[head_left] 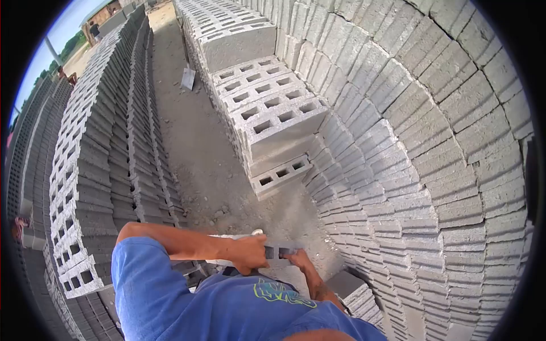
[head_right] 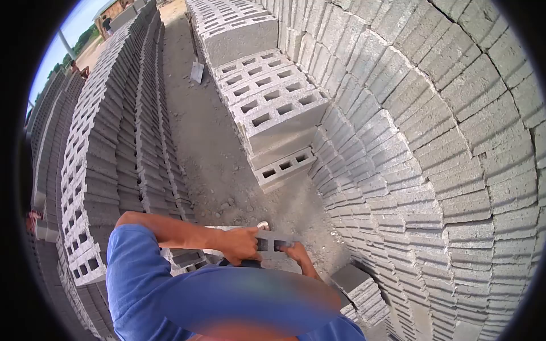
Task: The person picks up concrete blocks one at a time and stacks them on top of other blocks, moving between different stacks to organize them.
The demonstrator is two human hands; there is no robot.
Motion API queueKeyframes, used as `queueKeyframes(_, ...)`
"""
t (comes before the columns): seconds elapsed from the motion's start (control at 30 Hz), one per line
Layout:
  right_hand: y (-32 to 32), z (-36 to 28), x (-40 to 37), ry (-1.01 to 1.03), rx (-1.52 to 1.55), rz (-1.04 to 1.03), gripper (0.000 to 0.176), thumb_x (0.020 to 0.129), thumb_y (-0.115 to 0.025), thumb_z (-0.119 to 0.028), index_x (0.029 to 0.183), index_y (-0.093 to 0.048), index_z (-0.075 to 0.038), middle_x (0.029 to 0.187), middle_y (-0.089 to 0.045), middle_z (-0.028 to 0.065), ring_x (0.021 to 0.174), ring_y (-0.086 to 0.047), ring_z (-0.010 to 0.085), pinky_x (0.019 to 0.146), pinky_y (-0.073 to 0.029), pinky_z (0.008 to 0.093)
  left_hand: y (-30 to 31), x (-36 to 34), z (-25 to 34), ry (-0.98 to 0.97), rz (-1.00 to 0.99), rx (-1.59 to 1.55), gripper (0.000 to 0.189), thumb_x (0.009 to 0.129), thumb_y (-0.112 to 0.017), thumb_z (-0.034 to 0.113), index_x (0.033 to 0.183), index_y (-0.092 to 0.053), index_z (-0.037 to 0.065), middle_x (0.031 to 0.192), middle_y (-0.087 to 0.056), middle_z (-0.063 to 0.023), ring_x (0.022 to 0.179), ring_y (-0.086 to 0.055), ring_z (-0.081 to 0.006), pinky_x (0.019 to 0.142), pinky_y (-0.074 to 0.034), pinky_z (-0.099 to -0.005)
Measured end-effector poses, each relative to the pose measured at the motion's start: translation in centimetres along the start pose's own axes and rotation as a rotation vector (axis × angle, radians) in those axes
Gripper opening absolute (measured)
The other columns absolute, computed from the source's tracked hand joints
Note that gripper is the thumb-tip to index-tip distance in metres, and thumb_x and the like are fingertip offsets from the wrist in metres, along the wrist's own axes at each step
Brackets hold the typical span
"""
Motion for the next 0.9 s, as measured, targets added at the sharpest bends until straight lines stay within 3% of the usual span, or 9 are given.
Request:
queueKeyframes(0.07, -1.2, -7.6, 2.0, 0.082, -0.22, 0.018, 0.046, 0.066, -0.075, -0.04, 0.084, -0.07, 0.002, 0.075, -0.067, 0.0167, 0.069, -0.064, 0.0254, 0.064, -0.049, 0.0364, 1.6, -6.8, -2.5, 0.14, 0.049, -0.019, 0.064, 0.058, -0.065, 0.024, 0.121, -0.061, 0.019, 0.075, -0.061, -0.0008, 0.079, -0.059, -0.0213, 0.079, -0.031, -0.0401)
queueKeyframes(0.23, 0.4, -28.6, 6.4, 0.471, -0.47, 0.182, 0.045, 0.061, -0.075, -0.041, 0.072, -0.068, 0.002, 0.067, -0.064, 0.0223, 0.066, -0.064, 0.0374, 0.063, -0.049, 0.043, 10.9, -19.7, -4.4, 0.484, 0.106, -0.068, 0.069, 0.056, -0.068, 0.017, 0.125, -0.06, 0.022, 0.073, -0.057, 0.0026, 0.084, -0.056, -0.0164, 0.083, -0.031, -0.0403)
queueKeyframes(0.33, 4.5, -44.4, 6.6, 0.651, -0.538, 0.241, 0.052, 0.058, -0.075, -0.042, 0.06, -0.061, 0.008, 0.058, -0.057, 0.0274, 0.057, -0.06, 0.0409, 0.057, -0.048, 0.0455, 17.7, -24.5, -6.6, 0.67, 0.434, 0.062, 0.075, 0.05, -0.072, 0.012, 0.124, -0.06, 0.02, 0.069, -0.051, 0.0022, 0.076, -0.053, -0.0166, 0.086, -0.029, -0.0409)
queueKeyframes(0.4, 6.7, -52.8, 9.4, 0.745, -0.614, 0.248, 0.052, 0.058, -0.073, -0.041, 0.059, -0.059, 0.009, 0.055, -0.055, 0.0262, 0.052, -0.059, 0.0372, 0.054, -0.048, 0.0439, 20.7, -26.3, -9.6, 0.733, 0.575, 0.153, 0.08, 0.045, -0.076, 0.01, 0.123, -0.061, 0.018, 0.069, -0.049, 0.0013, 0.076, -0.053, -0.0171, 0.088, -0.029, -0.0408)
queueKeyframes(0.53, 10.5, -67.0, 16.1, 0.838, -0.799, 0.338, 0.054, 0.06, -0.072, -0.043, 0.067, -0.063, 0.01, 0.069, -0.062, 0.0274, 0.065, -0.064, 0.0371, 0.061, -0.05, 0.0434, 25.5, -28.9, -19.6, 0.865, 0.73, 0.256, 0.08, 0.048, -0.08, 0.008, 0.125, -0.06, 0.018, 0.076, -0.053, 0.0, 0.083, -0.053, -0.0183, 0.094, -0.028, -0.0396)
queueKeyframes(0.63, 12.6, -75.0, 23.3, 0.848, -0.905, 0.411, 0.056, 0.06, -0.073, -0.045, 0.079, -0.067, 0.008, 0.086, -0.066, 0.0264, 0.082, -0.066, 0.0377, 0.072, -0.051, 0.0433, 28.2, -30.8, -29.8, 0.9, 0.817, 0.225, 0.082, 0.051, -0.08, 0.007, 0.128, -0.058, 0.019, 0.081, -0.056, -0.0014, 0.09, -0.053, -0.0191, 0.1, -0.026, -0.0404)
queueKeyframes(0.77, 14.4, -81.2, 32.3, 0.845, -0.98, 0.478, 0.053, 0.062, -0.071, -0.044, 0.082, -0.069, 0.005, 0.09, -0.067, 0.025, 0.087, -0.065, 0.0379, 0.075, -0.051, 0.0435, 30.3, -32.5, -42.9, 0.872, 0.858, 0.203, 0.081, 0.056, -0.074, 0.006, 0.132, -0.054, 0.026, 0.088, -0.061, -0.0029, 0.097, -0.055, -0.0196, 0.1, -0.026, -0.0415)
queueKeyframes(0.83, 14.8, -82.3, 37.4, 0.767, -0.988, 0.452, 0.052, 0.063, -0.07, -0.043, 0.082, -0.069, 0.005, 0.091, -0.067, 0.0258, 0.088, -0.065, 0.038, 0.077, -0.051, 0.0435, 30.3, -33.1, -48.6, 0.845, 0.823, 0.171, 0.083, 0.056, -0.074, 0.006, 0.133, -0.052, 0.028, 0.09, -0.062, -0.0029, 0.098, -0.055, -0.0196, 0.1, -0.026, -0.0415)
queueKeyframes(0.9, 14.7, -81.6, 42.7, 0.629, -1.077, 0.387, 0.054, 0.063, -0.068, -0.043, 0.095, -0.07, 0.001, 0.101, -0.067, 0.0219, 0.096, -0.064, 0.0354, 0.084, -0.05, 0.0419, 28.8, -32.9, -54.6, 0.835, 0.708, 0.132, 0.082, 0.058, -0.073, 0.006, 0.133, -0.052, 0.029, 0.09, -0.062, -0.0025, 0.099, -0.055, -0.0198, 0.1, -0.027, -0.0418)
Point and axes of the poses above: each hand's wrist, its own x-axis towards the middle knuckle, its own y-axis out of the back of the hand, z = x × y, the point moved 5 cm from there along x, towards the middle knuckle
